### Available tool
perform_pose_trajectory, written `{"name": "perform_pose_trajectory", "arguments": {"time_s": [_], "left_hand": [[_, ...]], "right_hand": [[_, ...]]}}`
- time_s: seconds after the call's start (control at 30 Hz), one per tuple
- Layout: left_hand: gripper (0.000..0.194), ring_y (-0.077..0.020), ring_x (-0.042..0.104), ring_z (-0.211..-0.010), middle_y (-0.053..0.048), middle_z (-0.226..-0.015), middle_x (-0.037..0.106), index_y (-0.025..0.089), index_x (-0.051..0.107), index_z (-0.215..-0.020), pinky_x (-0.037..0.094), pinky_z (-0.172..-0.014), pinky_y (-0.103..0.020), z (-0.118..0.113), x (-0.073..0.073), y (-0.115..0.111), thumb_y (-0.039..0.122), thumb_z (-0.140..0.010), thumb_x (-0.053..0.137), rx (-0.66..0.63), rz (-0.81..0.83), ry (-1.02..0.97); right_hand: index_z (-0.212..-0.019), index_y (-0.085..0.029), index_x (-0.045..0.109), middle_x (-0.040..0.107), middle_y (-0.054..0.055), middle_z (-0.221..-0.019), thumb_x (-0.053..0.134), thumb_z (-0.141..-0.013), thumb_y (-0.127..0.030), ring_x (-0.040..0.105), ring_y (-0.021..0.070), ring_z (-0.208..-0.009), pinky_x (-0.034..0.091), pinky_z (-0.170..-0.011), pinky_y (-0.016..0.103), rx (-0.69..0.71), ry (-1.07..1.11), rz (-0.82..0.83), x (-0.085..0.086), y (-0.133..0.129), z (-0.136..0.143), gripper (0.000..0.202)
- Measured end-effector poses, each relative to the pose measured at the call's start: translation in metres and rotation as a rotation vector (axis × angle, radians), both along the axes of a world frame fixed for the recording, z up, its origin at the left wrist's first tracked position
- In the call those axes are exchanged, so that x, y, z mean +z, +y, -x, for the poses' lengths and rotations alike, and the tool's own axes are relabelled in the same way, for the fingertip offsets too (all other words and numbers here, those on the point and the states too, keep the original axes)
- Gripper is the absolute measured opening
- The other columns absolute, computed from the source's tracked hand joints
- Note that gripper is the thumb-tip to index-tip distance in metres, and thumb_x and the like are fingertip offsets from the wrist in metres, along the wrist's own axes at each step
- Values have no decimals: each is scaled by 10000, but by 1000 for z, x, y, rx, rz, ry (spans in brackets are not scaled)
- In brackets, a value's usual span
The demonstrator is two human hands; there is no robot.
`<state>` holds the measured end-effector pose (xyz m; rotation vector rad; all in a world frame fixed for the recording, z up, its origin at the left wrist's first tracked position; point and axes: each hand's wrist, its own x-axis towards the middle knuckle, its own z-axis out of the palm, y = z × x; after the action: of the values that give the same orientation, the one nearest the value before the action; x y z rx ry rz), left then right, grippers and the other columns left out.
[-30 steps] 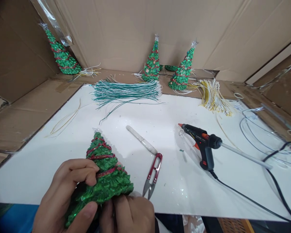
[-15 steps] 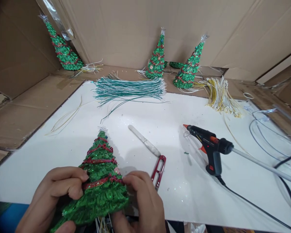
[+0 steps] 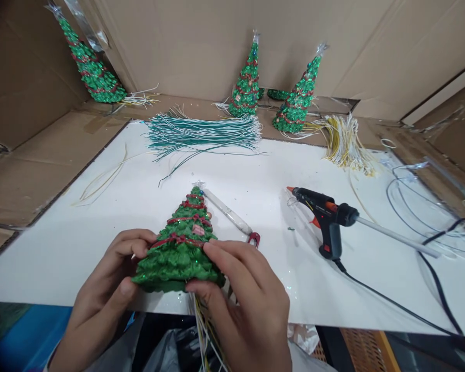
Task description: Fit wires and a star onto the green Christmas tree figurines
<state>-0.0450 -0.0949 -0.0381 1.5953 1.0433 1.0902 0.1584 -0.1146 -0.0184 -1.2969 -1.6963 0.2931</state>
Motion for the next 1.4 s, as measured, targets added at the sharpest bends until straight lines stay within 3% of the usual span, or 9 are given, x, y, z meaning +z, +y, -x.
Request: {"name": "perform_pose_trajectory", "arguments": {"time_s": [0.17,0.3,0.47,0.57,0.73,0.83,1.0,1.1,1.4], "left_hand": [[145,-183,462,-1091,-50,-1168,429,266,530,-1056,438,-898,-212,5,-4,1,365,-959,488,-29,93,-133],[152,-211,466,-1103,-66,-1156,455,246,549,-1037,438,-913,-255,6,-5,1,362,-951,502,-19,91,-176],[153,-235,507,-1070,-80,-1128,495,240,573,-1019,474,-883,-296,4,-3,3,355,-923,544,-25,94,-200],[149,-238,522,-1058,-91,-1119,503,236,589,-994,495,-870,-297,5,-2,3,356,-910,564,-41,106,-203],[156,-238,530,-1019,-107,-1106,494,215,595,-985,523,-843,-312,9,-1,5,344,-898,586,-84,86,-212],[184,-222,523,-1002,-105,-1105,462,202,611,-961,535,-809,-286,9,-1,7,364,-877,626,-88,93,-194],[189,-235,493,-1103,-95,-1143,413,213,625,-921,542,-833,-274,10,-4,6,370,-837,686,-70,107,-225],[155,-265,485,-1154,-101,-1156,422,211,633,-883,542,-859,-310,11,-6,5,349,-839,685,-23,89,-240],[116,-203,538,-1012,-86,-1161,448,214,613,-859,515,-786,-260,12,-6,4,312,-851,674,-54,85,-250]], "right_hand": [[-1253,-257,592,680,31,-1226,649,-879,-174,624,163,-1168,541,-1002,296,137,77,149,0,-6,-12,387],[-1315,-230,550,642,89,-1286,633,-896,-250,626,223,-1172,566,-969,379,139,25,241,-3,-16,-28,428],[-1335,-228,523,660,93,-1260,637,-895,-344,659,216,-1114,590,-914,369,173,-121,280,-2,-24,-39,469],[-1348,-226,501,685,79,-1213,625,-904,-295,692,182,-1035,608,-861,310,186,-100,223,-5,-27,-30,466],[-1262,-133,548,717,120,-1097,560,-916,-214,710,210,-978,623,-811,328,-8,-217,-4,-17,-29,-7,356],[-1242,-114,562,719,122,-1080,553,-916,-189,711,199,-969,620,-798,298,-49,-235,-54,-22,-29,-4,335],[-1280,-125,543,696,111,-1148,556,-873,-57,665,163,-1069,557,-939,270,-26,-177,-150,-24,-31,-5,413],[-1265,-156,538,678,113,-1173,551,-844,-3,635,166,-1120,554,-944,295,18,-109,-167,-22,-32,-4,448],[-1208,-144,563,671,121,-1156,525,-823,59,630,162,-1123,554,-928,277,72,-87,-240,-12,-30,-3,437]]}}
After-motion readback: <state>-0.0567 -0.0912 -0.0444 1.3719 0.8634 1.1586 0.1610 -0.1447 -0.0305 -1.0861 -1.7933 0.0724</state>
